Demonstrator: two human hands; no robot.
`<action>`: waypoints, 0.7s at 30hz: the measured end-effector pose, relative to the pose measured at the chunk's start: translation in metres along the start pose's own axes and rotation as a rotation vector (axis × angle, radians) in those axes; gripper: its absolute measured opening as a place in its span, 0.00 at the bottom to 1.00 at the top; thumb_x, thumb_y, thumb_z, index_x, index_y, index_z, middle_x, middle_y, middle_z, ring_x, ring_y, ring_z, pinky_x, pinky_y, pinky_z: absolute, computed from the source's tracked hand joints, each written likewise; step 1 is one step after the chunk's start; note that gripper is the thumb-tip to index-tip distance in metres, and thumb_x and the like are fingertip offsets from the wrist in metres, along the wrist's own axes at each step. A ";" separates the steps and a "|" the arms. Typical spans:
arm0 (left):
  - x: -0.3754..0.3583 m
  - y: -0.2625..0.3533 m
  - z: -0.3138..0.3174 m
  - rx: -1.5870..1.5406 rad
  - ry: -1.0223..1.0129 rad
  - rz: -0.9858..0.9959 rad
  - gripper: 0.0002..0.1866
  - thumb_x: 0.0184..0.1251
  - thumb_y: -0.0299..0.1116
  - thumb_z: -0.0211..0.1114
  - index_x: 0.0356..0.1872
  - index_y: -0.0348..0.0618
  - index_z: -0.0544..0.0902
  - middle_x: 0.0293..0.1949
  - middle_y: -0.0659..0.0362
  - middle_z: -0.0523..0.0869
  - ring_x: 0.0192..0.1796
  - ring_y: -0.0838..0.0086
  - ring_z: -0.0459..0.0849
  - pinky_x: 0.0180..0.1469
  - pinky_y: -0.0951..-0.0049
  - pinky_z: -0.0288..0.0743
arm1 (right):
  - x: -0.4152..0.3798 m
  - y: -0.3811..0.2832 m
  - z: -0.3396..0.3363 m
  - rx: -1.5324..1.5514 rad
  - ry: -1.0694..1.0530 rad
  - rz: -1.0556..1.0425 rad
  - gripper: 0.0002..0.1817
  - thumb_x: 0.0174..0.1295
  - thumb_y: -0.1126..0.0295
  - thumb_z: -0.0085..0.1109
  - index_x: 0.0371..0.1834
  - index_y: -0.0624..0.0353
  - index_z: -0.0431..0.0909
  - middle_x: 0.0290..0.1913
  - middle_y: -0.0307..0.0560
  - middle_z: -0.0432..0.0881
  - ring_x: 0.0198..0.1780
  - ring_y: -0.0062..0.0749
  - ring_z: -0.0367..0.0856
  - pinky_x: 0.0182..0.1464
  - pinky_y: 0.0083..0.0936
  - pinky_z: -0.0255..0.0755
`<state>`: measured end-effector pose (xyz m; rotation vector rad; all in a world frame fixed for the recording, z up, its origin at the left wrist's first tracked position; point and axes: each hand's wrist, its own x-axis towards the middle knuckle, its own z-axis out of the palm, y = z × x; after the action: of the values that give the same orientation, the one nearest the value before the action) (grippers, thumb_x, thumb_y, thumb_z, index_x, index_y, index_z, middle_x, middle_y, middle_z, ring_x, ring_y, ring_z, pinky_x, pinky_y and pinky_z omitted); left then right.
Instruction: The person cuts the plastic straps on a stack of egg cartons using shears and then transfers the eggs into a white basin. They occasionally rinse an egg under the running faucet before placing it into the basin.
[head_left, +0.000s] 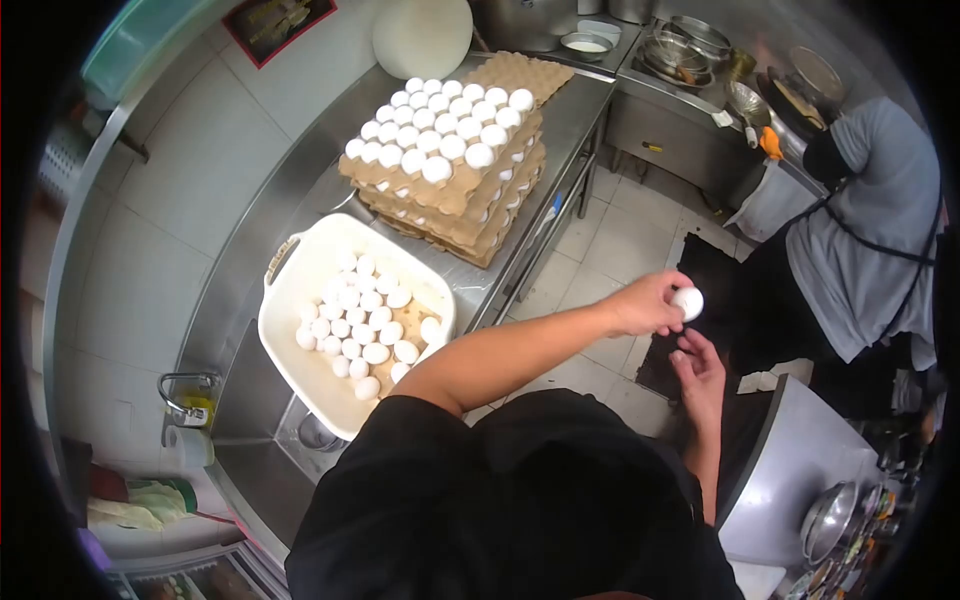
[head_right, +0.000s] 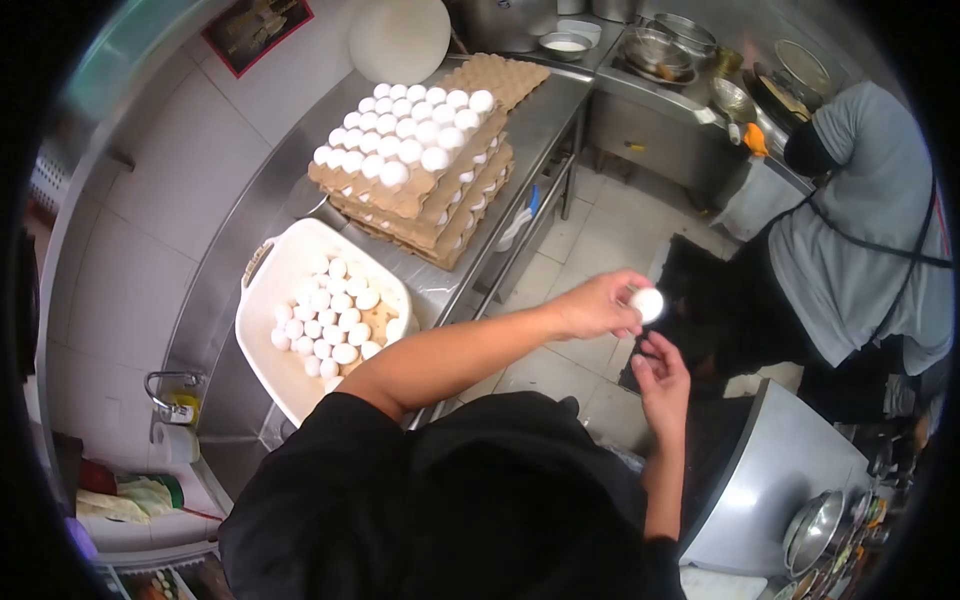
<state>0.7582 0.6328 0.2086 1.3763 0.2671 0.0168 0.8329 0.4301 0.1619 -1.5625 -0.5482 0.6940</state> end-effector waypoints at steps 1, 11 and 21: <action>-0.012 -0.001 -0.012 -0.032 0.040 0.050 0.29 0.62 0.25 0.63 0.66 0.35 0.67 0.41 0.52 0.84 0.37 0.74 0.85 0.39 0.75 0.81 | -0.001 -0.009 0.013 -0.042 -0.024 -0.026 0.26 0.63 0.76 0.64 0.65 0.68 0.71 0.54 0.49 0.79 0.45 0.21 0.79 0.49 0.20 0.76; -0.173 0.019 -0.079 -0.037 0.172 0.002 0.28 0.69 0.26 0.61 0.69 0.37 0.66 0.52 0.50 0.82 0.47 0.68 0.87 0.48 0.72 0.83 | -0.052 -0.047 0.130 -0.165 -0.151 -0.181 0.29 0.61 0.71 0.68 0.66 0.60 0.72 0.51 0.48 0.79 0.40 0.25 0.82 0.44 0.23 0.79; -0.203 -0.009 -0.025 0.036 -0.091 -0.141 0.25 0.68 0.27 0.63 0.65 0.39 0.69 0.48 0.54 0.84 0.45 0.71 0.87 0.44 0.75 0.82 | -0.146 -0.057 0.138 -0.302 0.047 -0.284 0.31 0.60 0.70 0.68 0.68 0.58 0.70 0.52 0.53 0.78 0.43 0.31 0.85 0.45 0.27 0.82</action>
<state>0.5553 0.6209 0.2322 1.3869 0.2884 -0.1681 0.6349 0.4311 0.2295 -1.7296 -0.8506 0.3692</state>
